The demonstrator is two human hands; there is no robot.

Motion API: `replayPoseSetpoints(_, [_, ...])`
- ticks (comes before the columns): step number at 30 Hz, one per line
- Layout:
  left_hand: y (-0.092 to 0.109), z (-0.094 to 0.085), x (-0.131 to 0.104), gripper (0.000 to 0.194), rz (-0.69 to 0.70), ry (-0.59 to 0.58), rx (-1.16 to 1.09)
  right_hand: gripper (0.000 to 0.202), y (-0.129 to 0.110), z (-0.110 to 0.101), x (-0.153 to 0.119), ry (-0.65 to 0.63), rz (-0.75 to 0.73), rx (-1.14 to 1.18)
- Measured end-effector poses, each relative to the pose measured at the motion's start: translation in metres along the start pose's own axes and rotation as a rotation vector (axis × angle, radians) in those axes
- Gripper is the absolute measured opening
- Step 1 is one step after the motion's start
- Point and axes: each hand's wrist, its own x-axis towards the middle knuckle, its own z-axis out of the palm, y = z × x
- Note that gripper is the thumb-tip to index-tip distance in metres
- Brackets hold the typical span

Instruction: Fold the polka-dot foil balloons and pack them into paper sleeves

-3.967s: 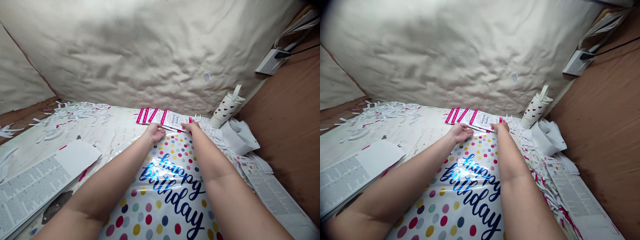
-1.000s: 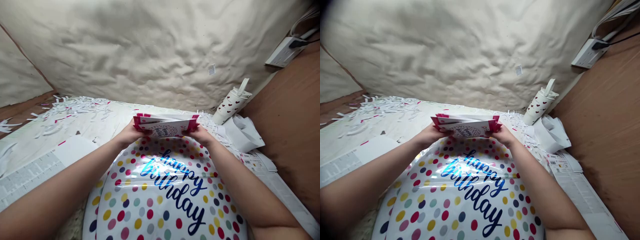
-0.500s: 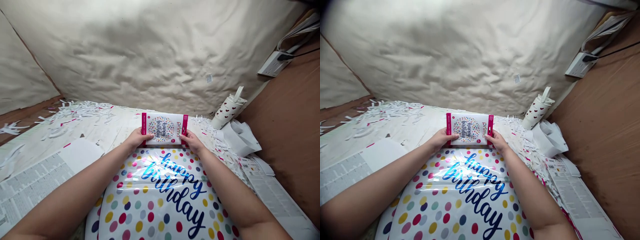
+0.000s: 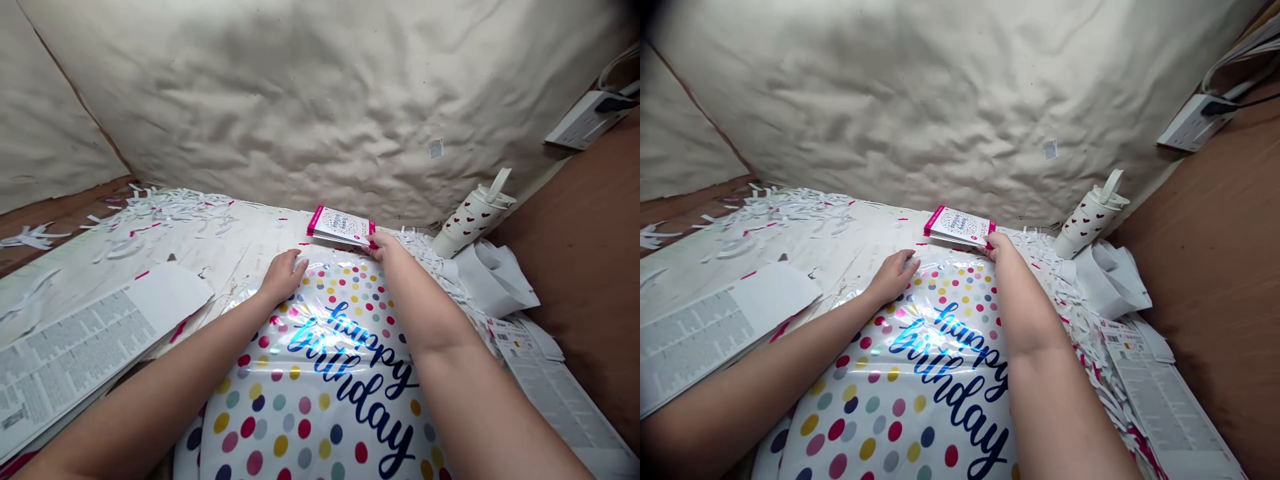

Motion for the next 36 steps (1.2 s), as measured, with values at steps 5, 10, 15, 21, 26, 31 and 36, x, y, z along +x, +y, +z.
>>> replayPoseSetpoints(5, [0.002, -0.001, 0.001, 0.045, 0.033, -0.004, 0.091, 0.032, 0.008, 0.006, 0.015, 0.105, 0.024, -0.181])
replayPoseSetpoints(10, [0.002, 0.001, 0.001, 0.044, 0.053, -0.003, 0.152, 0.029, 0.006, -0.001, 0.008, 0.257, -0.087, -0.408])
replayPoseSetpoints(15, [-0.001, 0.004, 0.002, 0.046, 0.065, 0.008, 0.186, 0.038, 0.0, -0.014, -0.038, 0.262, -0.337, -0.566])
replayPoseSetpoints(21, [0.02, -0.009, 0.001, 0.047, 0.156, -0.037, 0.209, 0.036, 0.058, -0.061, -0.187, -0.286, -0.542, -0.769])
replayPoseSetpoints(26, [0.07, -0.034, -0.102, 0.028, 0.392, -0.301, 0.167, 0.082, 0.155, -0.11, -0.315, -0.85, -0.901, -1.158])
replayPoseSetpoints(31, [0.094, -0.048, -0.251, 0.03, 0.878, -0.724, 0.049, 0.06, 0.219, -0.122, -0.349, -0.503, -1.166, -1.135])
replayPoseSetpoints(36, [0.098, -0.053, -0.276, 0.029, 0.704, -0.694, 0.092, 0.051, 0.22, -0.12, -0.346, -0.469, -1.103, -0.938])
